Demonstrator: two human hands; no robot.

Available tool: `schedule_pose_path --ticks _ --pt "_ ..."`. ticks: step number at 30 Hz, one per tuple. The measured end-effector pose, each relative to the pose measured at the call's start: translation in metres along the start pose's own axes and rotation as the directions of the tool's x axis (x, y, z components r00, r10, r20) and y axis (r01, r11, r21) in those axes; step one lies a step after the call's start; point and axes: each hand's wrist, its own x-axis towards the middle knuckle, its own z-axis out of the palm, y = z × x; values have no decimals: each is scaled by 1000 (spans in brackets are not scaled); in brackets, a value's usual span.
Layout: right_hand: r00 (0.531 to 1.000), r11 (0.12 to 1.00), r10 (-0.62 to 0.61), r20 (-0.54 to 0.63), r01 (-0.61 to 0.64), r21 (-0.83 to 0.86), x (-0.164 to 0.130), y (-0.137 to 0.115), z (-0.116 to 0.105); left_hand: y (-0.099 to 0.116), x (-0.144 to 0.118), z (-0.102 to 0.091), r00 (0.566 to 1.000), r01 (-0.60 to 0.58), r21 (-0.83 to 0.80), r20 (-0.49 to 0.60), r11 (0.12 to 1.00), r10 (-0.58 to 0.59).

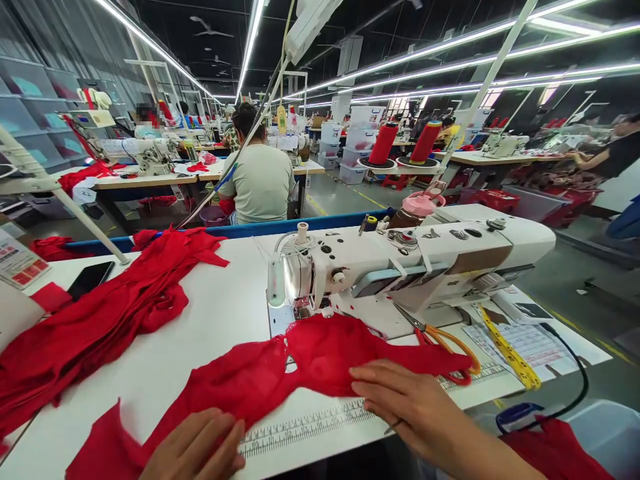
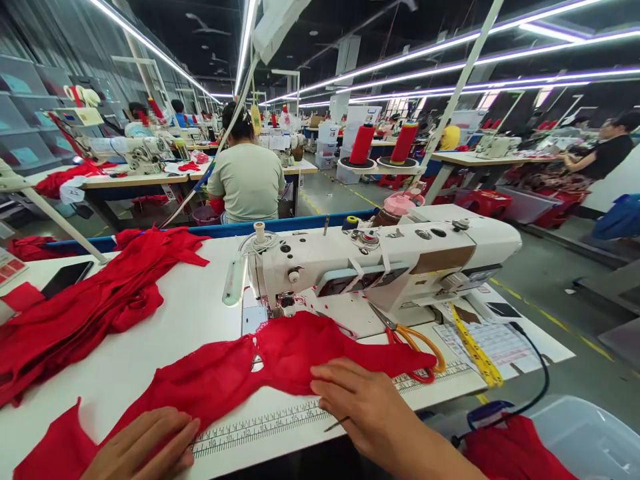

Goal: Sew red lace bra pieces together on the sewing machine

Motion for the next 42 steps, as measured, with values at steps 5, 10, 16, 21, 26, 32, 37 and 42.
schedule_pose_path --ticks 5,10,16,21,26,32,37,42 --pt "998 988 -56 27 52 144 55 -12 36 13 46 47 988 144 -382 4 913 -154" --pt "990 990 22 141 -41 136 72 5 59 3 39 77 963 265 -324 137 908 -232" --pt "988 953 -28 149 -18 301 78 17 52 -6 31 75 935 334 -337 233 880 -266" --pt "973 978 -87 214 42 205 91 18 50 -12 40 73 940 284 -302 276 910 -202" --pt "921 983 -73 384 2 182 97 23 38 -20 32 68 888 339 -213 395 916 -237" --pt "873 976 -81 480 -28 217 103 27 27 -31 45 51 816 364 -202 539 909 -207" --pt "868 959 -56 493 -90 267 104 28 28 -35 56 46 743 455 -255 637 853 -206" --pt "848 937 -59 527 -136 323 105 33 31 -37 57 45 633 588 -268 740 763 -227"
